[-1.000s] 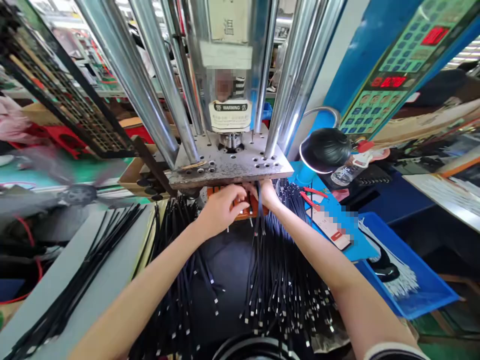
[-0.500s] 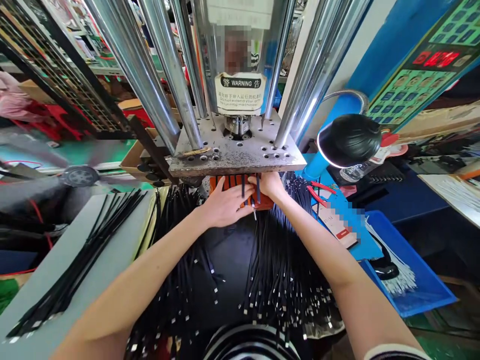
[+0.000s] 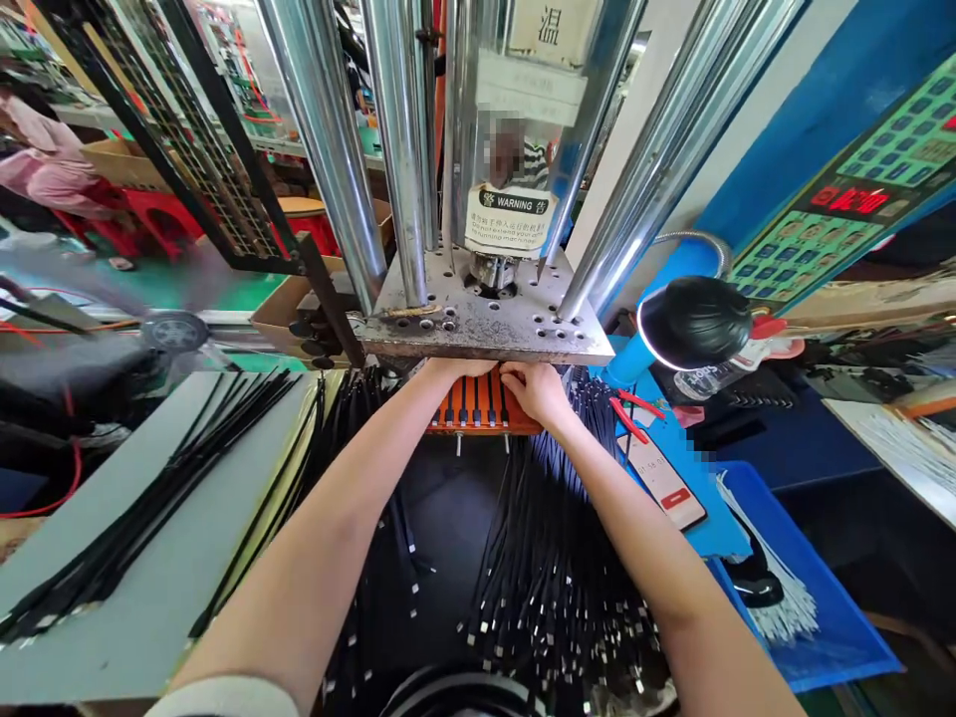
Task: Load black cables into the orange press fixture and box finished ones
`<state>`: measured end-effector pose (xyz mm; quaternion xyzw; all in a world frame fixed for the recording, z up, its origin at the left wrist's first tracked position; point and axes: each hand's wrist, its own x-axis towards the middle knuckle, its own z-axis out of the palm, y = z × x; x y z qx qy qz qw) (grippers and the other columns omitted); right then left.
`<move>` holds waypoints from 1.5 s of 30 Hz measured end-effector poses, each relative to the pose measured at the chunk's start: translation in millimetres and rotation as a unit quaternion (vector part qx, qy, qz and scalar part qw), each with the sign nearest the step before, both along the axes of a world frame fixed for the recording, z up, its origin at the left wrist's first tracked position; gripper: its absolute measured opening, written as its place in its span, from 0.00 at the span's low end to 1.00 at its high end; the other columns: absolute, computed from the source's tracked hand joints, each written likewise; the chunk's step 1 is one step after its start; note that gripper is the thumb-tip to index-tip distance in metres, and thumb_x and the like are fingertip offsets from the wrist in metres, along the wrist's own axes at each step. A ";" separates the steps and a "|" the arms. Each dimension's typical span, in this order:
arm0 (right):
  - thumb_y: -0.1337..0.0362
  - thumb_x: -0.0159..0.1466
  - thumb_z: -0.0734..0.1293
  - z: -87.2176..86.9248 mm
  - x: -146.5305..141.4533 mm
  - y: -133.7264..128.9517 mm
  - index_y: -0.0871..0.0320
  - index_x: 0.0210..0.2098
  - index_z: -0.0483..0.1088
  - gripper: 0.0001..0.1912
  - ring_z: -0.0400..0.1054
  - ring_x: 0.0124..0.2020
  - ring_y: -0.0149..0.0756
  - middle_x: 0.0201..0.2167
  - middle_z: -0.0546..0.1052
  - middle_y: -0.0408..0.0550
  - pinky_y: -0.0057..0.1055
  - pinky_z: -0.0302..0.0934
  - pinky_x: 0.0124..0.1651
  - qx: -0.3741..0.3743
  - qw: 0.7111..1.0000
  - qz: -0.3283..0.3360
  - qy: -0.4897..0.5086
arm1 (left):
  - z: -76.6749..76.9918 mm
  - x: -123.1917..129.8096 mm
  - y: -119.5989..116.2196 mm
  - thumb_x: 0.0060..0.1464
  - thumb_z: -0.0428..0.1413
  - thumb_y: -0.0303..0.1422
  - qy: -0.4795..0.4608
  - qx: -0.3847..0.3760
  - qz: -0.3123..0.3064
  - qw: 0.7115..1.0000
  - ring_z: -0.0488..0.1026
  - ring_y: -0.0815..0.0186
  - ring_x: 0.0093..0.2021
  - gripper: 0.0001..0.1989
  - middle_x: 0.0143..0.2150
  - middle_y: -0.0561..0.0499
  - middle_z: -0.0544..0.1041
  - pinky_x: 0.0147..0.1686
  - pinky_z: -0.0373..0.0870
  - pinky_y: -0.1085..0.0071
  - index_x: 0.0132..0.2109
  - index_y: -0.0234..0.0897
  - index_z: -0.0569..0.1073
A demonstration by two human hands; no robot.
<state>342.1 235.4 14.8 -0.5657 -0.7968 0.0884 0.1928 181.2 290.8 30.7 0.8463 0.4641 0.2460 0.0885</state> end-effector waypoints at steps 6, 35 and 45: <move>0.55 0.71 0.58 -23.5 49.4 -49.6 0.62 0.42 0.75 0.20 0.74 0.40 0.46 0.39 0.78 0.59 0.32 0.61 0.39 -0.051 0.972 -0.146 -0.176 | -29.9 -81.9 -60.2 0.65 0.40 0.43 0.155 -0.025 0.245 0.957 0.72 0.46 0.54 0.24 0.52 0.36 0.76 0.50 0.69 0.53 0.54 0.33 0.71; 0.60 0.68 0.60 17.0 34.8 -110.0 0.56 0.30 0.65 0.11 0.59 0.23 0.27 0.24 0.69 0.40 0.25 0.52 0.28 -0.030 0.942 0.084 0.323 | 61.5 -9.6 -119.7 0.57 0.53 0.33 -0.265 -0.232 -0.160 0.922 0.64 0.78 0.20 0.08 0.30 0.54 0.69 0.19 0.59 0.79 0.35 0.34 0.74; 0.64 0.67 0.62 22.3 7.0 -122.9 0.57 0.37 0.69 0.05 0.65 0.29 0.31 0.29 0.73 0.43 0.26 0.58 0.34 0.008 0.957 0.141 0.253 | 101.2 23.2 -97.5 0.56 0.58 0.33 -0.368 -0.104 -0.192 0.904 0.67 0.75 0.18 0.11 0.20 0.57 0.68 0.20 0.64 0.78 0.28 0.36 0.66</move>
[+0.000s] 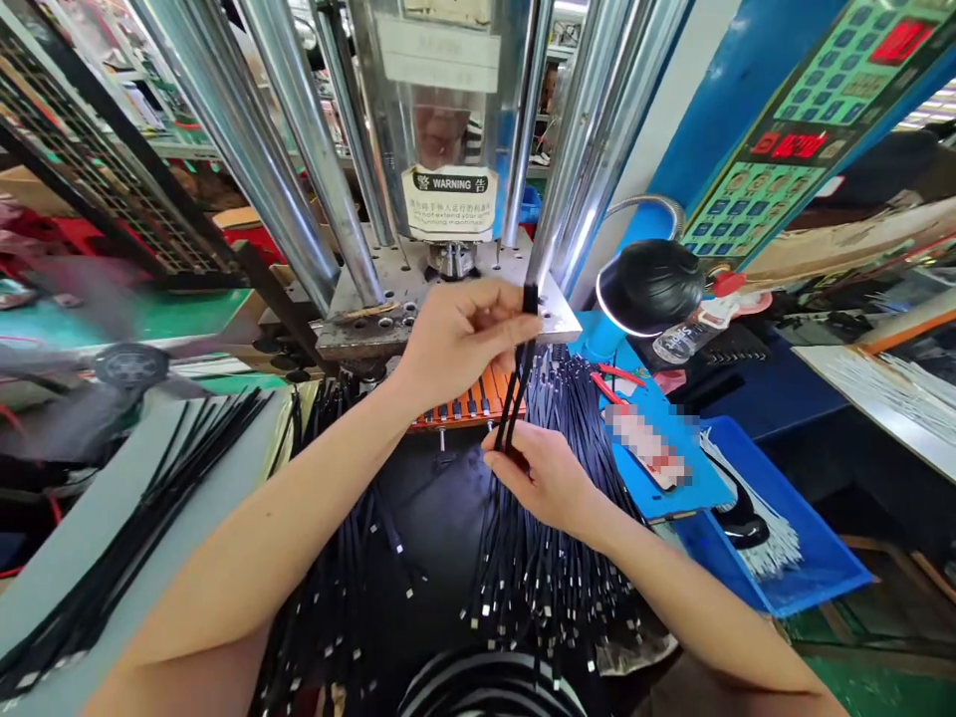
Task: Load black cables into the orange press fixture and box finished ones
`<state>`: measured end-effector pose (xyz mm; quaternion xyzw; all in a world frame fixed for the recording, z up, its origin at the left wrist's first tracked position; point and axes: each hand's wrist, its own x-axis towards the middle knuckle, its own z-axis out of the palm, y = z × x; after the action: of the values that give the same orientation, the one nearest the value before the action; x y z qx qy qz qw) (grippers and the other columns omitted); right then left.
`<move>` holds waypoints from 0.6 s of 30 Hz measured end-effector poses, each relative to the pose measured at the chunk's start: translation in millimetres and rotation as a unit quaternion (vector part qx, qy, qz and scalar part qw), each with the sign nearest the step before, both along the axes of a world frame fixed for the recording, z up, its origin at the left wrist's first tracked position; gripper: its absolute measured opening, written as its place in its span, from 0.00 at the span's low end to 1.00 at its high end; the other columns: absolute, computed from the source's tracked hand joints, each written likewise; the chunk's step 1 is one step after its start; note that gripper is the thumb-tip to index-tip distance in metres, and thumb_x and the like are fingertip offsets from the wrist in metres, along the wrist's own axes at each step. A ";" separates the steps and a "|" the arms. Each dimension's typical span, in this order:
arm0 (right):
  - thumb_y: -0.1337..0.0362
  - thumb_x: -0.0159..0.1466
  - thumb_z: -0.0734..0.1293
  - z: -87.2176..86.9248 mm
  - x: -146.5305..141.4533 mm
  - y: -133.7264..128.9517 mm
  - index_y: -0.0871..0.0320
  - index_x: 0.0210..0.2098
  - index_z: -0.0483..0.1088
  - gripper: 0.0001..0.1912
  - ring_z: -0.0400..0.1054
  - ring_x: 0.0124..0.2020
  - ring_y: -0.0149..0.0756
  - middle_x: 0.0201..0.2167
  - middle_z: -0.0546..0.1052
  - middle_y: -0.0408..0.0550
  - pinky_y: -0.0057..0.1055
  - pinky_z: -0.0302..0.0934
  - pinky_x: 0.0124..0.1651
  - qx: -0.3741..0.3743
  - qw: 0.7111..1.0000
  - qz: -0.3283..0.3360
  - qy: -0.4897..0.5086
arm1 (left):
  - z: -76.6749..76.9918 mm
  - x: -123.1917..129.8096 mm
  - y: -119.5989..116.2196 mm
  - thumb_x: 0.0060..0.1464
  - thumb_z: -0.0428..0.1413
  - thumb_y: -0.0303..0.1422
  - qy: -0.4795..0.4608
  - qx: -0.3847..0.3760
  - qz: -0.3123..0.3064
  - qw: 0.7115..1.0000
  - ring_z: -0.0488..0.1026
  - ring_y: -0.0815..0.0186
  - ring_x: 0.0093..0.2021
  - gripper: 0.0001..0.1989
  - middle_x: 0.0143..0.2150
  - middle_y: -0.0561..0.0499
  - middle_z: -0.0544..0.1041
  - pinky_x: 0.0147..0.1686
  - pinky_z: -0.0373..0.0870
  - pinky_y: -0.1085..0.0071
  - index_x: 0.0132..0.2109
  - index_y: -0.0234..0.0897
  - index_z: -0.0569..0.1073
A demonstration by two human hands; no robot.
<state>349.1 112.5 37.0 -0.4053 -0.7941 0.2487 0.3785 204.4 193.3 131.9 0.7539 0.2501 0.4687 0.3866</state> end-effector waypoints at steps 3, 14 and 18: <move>0.65 0.65 0.63 -19.3 7.7 20.6 0.58 0.32 0.70 0.06 0.67 0.29 0.33 0.29 0.74 0.45 0.27 0.59 0.34 0.000 0.998 -0.039 -0.043 | 8.3 3.5 8.2 0.58 0.58 0.36 -0.058 0.123 0.091 0.987 0.69 0.75 0.22 0.10 0.26 0.56 0.69 0.23 0.67 0.77 0.31 0.38 0.69; 0.59 0.62 0.66 -35.1 20.8 136.4 0.58 0.21 0.69 0.15 0.62 0.25 0.32 0.20 0.71 0.44 0.28 0.56 0.32 -0.029 0.988 -0.148 -0.037 | -80.7 -11.0 -5.0 0.57 0.57 0.32 0.263 0.140 0.089 0.951 0.75 0.66 0.36 0.07 0.38 0.49 0.76 0.40 0.73 0.67 0.43 0.35 0.72; 0.60 0.61 0.67 -37.0 21.1 138.1 0.59 0.27 0.73 0.10 0.65 0.29 0.33 0.23 0.74 0.45 0.27 0.59 0.34 -0.069 0.990 -0.117 -0.030 | -117.3 -19.4 -13.3 0.62 0.53 0.31 0.494 0.192 -0.004 0.848 0.64 0.53 0.64 0.20 0.63 0.38 0.67 0.64 0.55 0.47 0.59 0.34 0.67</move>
<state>370.2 250.6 0.0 -0.5273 -0.7334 0.2447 0.3523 185.1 180.0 14.6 0.9461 0.3096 0.0718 0.0619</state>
